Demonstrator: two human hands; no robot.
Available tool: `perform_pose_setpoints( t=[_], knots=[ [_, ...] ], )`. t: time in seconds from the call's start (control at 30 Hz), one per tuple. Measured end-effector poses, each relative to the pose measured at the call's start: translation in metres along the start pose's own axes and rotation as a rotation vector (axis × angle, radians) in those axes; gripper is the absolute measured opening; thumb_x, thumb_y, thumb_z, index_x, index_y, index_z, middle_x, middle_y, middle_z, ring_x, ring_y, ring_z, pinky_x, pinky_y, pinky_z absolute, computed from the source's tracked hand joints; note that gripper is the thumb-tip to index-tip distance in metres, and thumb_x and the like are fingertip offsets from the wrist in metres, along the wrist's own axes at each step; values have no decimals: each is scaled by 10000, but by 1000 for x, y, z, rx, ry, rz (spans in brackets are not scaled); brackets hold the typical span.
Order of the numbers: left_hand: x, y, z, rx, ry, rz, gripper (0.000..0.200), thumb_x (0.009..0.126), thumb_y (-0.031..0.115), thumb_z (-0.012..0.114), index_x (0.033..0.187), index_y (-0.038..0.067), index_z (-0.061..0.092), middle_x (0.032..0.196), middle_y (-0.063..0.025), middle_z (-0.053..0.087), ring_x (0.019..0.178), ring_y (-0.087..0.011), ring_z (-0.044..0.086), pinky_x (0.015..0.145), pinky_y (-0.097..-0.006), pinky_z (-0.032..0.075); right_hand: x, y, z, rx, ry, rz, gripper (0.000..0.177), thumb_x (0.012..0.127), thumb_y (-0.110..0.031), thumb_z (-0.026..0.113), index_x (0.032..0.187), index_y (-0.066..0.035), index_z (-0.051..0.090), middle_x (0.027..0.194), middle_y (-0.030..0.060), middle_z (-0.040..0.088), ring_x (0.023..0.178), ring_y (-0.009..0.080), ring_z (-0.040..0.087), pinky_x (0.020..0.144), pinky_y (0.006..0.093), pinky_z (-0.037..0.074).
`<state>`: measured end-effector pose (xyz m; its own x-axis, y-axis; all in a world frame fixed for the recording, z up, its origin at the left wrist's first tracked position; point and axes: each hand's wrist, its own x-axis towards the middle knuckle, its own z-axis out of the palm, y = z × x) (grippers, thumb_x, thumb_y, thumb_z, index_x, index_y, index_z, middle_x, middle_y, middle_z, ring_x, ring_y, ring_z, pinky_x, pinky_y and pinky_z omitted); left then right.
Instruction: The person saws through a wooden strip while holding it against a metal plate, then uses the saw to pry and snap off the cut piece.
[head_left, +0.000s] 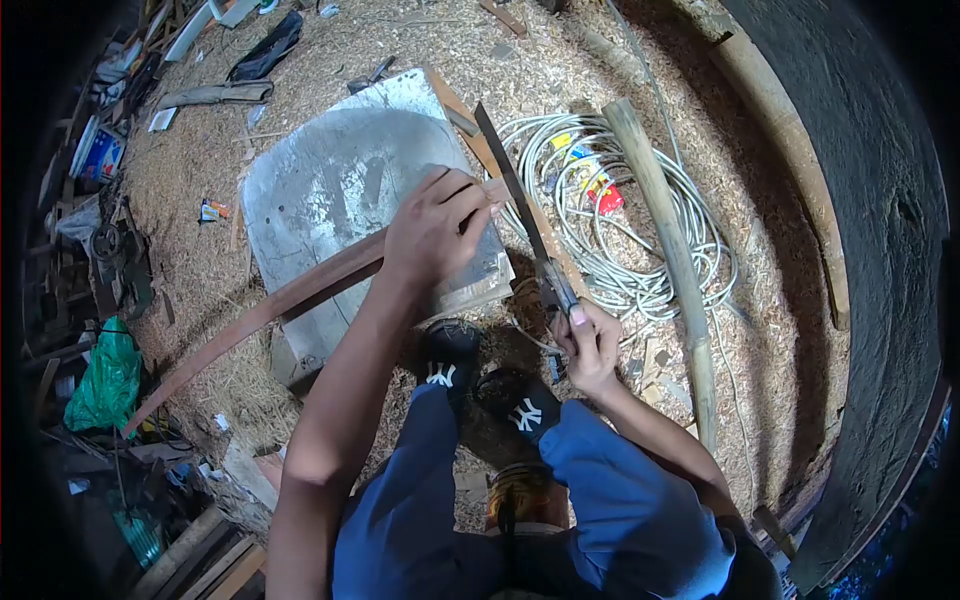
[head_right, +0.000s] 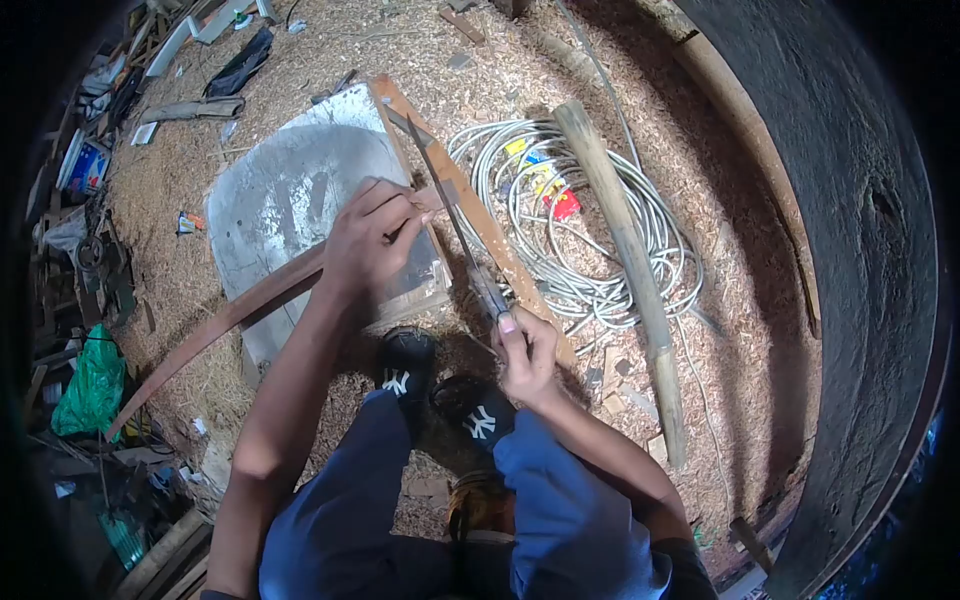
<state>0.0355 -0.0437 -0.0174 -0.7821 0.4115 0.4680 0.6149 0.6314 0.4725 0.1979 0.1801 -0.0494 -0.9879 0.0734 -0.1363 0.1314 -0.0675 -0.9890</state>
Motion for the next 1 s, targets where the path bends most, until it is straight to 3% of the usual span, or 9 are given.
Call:
perform_pose_setpoints(
  t=[0.03, 0.07, 0.27, 0.37, 0.47, 0.63, 0.7, 0.87, 1.0],
  knots=[
    [0, 1, 0, -2, -4, 6, 81, 845, 122, 757, 864, 67, 700, 859, -57, 629, 872, -262, 611, 797, -374, 522, 0, 1, 0, 11, -26, -18, 419, 1044, -210, 482, 665, -30, 488, 558, 7, 431, 492, 107, 380, 496, 300, 304],
    [0, 1, 1, -6, 3, 2, 84, 844, 122, 759, 862, 66, 699, 863, -58, 633, 872, -262, 613, 798, -373, 522, -11, 11, -11, -47, -67, -35, 485, 1078, -333, 458, 700, -30, 466, 570, 27, 440, 497, 97, 349, 492, 306, 268],
    [-4, 2, 2, -26, -10, -27, 84, 844, 117, 758, 863, 61, 699, 871, -62, 639, 875, -265, 614, 797, -375, 523, -60, -8, -36, -88, -31, 38, 475, 1065, -309, 452, 677, -35, 458, 558, 24, 450, 495, 92, 344, 490, 304, 267],
    [0, 2, 1, -20, 0, -26, 83, 843, 113, 758, 868, 59, 700, 877, -63, 639, 878, -266, 613, 798, -375, 523, -22, -2, -18, -95, -52, -41, 418, 1036, -217, 490, 659, -37, 476, 567, 17, 470, 502, 102, 403, 497, 289, 296],
    [-3, 5, 1, -12, 0, -33, 83, 841, 109, 757, 876, 58, 702, 885, -62, 640, 883, -267, 613, 801, -374, 523, 15, -14, 10, -5, -9, 19, 406, 1039, -212, 499, 675, -33, 482, 566, 14, 466, 502, 101, 412, 491, 295, 297],
    [0, 3, 0, -9, -7, -43, 83, 840, 105, 754, 884, 58, 703, 889, -64, 643, 891, -267, 617, 808, -371, 524, -43, 8, -20, -44, -60, -39, 412, 1045, -231, 493, 682, -35, 488, 560, 14, 461, 496, 97, 402, 490, 297, 297],
    [-3, 4, 2, -6, 8, -29, 84, 839, 105, 754, 885, 58, 702, 886, -67, 644, 888, -267, 621, 805, -371, 525, -60, 3, -27, 4, 11, 25, 471, 1053, -308, 453, 666, -39, 456, 550, 19, 445, 482, 112, 382, 493, 291, 302],
    [1, 2, 2, -16, 19, -27, 86, 834, 103, 754, 865, 58, 689, 881, -67, 643, 879, -271, 621, 796, -374, 526, -3, 1, -5, -135, -58, -37, 475, 1068, -301, 439, 681, -28, 468, 564, 15, 446, 508, 100, 369, 507, 294, 291],
    [-2, 2, 3, -20, 21, -31, 83, 831, 89, 747, 842, 55, 673, 880, -67, 641, 876, -276, 621, 794, -375, 522, 2, -7, 4, -40, -32, -16, 419, 1058, -240, 470, 696, -29, 470, 587, 15, 452, 541, 98, 407, 517, 295, 317]
  ],
)
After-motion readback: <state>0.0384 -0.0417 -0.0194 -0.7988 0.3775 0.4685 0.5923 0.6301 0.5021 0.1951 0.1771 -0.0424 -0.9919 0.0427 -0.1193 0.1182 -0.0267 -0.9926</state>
